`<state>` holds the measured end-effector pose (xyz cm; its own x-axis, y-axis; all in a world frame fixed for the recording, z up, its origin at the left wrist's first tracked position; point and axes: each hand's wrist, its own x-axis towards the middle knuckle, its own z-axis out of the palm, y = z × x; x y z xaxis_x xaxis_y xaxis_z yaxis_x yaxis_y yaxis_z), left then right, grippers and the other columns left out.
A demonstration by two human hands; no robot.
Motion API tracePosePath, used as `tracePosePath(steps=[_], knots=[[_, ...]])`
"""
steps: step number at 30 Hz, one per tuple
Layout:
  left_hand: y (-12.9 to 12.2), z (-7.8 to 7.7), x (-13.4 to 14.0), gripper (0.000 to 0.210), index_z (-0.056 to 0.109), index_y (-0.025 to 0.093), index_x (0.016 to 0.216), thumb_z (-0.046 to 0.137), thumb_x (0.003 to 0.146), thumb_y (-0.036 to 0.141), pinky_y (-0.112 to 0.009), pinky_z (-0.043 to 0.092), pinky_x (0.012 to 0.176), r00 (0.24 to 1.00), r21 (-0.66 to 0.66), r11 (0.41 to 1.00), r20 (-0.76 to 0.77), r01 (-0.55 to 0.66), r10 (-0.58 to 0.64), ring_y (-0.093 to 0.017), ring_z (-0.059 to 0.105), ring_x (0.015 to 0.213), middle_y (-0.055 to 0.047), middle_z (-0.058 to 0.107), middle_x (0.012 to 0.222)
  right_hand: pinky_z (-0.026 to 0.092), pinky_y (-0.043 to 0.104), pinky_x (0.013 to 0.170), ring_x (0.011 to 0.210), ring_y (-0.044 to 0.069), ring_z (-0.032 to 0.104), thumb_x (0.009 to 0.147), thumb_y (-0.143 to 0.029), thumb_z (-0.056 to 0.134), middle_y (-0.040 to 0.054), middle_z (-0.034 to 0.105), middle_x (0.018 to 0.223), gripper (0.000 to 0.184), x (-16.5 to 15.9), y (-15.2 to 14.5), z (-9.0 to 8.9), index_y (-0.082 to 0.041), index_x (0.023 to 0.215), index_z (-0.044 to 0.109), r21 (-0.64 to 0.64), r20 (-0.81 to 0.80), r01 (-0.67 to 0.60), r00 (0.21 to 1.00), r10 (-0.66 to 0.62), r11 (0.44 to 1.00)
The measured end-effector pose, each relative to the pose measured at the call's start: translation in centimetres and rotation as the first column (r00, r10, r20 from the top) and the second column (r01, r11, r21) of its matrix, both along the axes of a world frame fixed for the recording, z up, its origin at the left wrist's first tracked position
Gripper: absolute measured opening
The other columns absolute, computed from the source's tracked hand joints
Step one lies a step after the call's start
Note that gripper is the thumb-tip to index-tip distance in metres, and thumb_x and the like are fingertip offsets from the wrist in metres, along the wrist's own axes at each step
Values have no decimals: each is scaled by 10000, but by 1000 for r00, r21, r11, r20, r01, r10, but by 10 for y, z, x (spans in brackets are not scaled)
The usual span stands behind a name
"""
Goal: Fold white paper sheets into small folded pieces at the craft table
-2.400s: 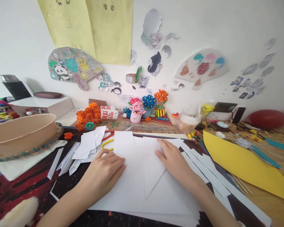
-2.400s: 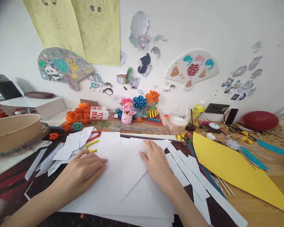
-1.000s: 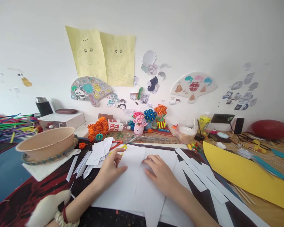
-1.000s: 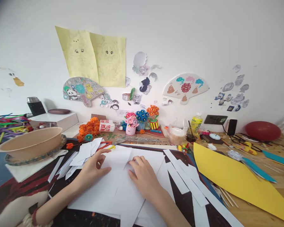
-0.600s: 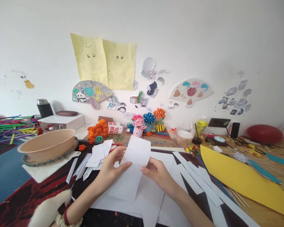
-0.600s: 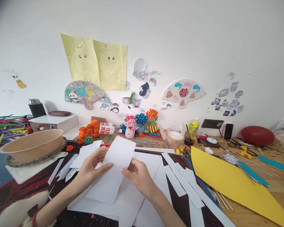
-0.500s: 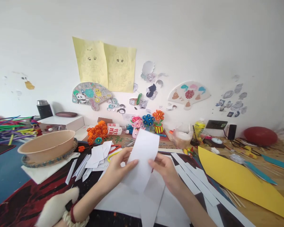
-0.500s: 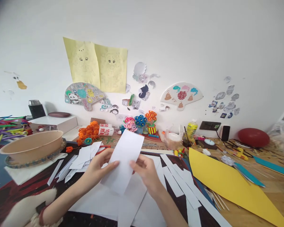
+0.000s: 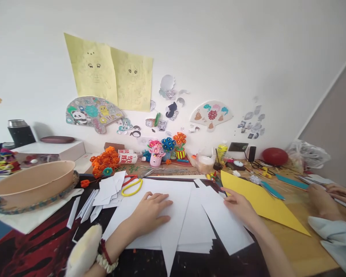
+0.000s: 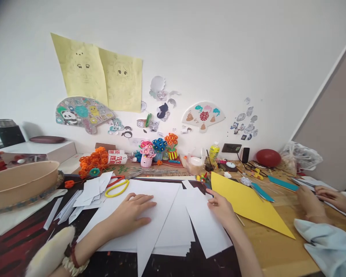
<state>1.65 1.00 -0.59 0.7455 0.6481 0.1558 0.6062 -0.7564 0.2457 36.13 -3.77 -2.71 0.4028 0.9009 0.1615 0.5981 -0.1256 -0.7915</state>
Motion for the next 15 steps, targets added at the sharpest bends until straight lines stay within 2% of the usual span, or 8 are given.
tracePosePath(steps=[5,8,11,15], knots=[[0,8,-9,304,625,274,1108,611,811,335,-518,302,991,999,60,997,-5,-45,46,-284,548,1090,-68,611,1203,471,289,687,677,189,649,590,-186,502,14,700,803,582,-9,14,3,-186,1158,628,-17,148,49,988,-46,999],[0,9,-14,345,617,258,1120,634,788,351,-535,291,1001,996,45,995,14,-84,83,-302,521,1132,-86,590,1234,470,301,699,682,204,645,569,-199,525,9,691,766,556,-13,14,1,-197,1109,656,-40,185,88,979,-79,995],[1,6,-16,407,597,250,1163,644,776,366,-551,270,1025,992,5,992,27,-127,127,-320,478,1195,-110,544,1303,470,314,689,704,234,647,555,-248,550,13,669,690,488,-14,10,-10,-182,1014,699,-68,200,107,976,-91,992],[5,2,-17,427,598,252,1167,660,760,367,-540,288,1016,992,-16,992,25,-125,125,-318,487,1182,-108,549,1298,474,328,680,688,239,644,570,-302,544,17,675,713,506,-12,5,-21,-199,1043,690,-51,205,128,972,-115,991]])
